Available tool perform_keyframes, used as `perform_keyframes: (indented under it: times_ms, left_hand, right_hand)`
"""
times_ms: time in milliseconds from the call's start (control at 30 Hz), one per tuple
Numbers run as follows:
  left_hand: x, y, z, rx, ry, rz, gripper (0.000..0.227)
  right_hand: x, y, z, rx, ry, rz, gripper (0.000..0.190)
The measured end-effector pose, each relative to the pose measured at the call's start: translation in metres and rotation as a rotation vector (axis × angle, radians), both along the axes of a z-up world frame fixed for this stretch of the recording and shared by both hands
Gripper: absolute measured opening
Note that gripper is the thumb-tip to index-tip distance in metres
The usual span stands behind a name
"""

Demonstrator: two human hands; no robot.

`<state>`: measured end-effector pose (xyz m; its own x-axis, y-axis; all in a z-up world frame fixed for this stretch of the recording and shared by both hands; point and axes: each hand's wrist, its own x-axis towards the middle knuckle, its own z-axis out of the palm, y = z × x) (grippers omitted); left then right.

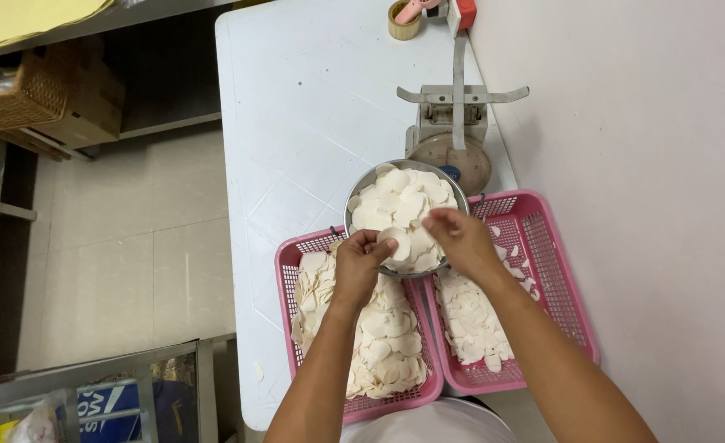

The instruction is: Sorting and weighing white vegetable slices from baskets into a bowl on a scale.

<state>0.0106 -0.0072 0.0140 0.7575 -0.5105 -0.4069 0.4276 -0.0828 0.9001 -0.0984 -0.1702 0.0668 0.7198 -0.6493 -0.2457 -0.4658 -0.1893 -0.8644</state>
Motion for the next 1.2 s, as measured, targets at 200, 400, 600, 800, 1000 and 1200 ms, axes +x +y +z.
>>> perform_keyframes:
  times_ms: [200, 400, 600, 800, 1000, 1200]
  left_hand:
    - [-0.01, 0.002, 0.001, 0.085, 0.003, -0.032, 0.023]
    - [-0.014, -0.003, 0.03, 0.086, 0.021, -0.065, 0.028]
    - [-0.002, -0.008, 0.014, 0.008, 0.129, 0.009, 0.031]
    - [0.024, -0.012, 0.0, 0.098, 0.023, 0.112, 0.02]
    - [0.029, -0.011, 0.013, 0.373, -0.16, 0.069, 0.043]
    - [0.01, 0.012, -0.02, 0.683, -0.211, 0.13, 0.07]
  right_hand:
    - [-0.01, 0.023, -0.032, 0.588, -0.173, 0.028, 0.047]
    - [-0.001, 0.027, -0.026, 0.585, -0.201, -0.085, 0.037]
    - [0.005, 0.024, 0.0, 0.465, -0.199, -0.11, 0.03]
    - [0.001, -0.01, -0.051, 0.421, -0.24, -0.199, 0.019]
    - [-0.002, -0.019, -0.014, 0.257, -0.188, -0.185, 0.041]
    - [-0.031, -0.024, -0.06, -0.08, 0.184, -0.125, 0.056]
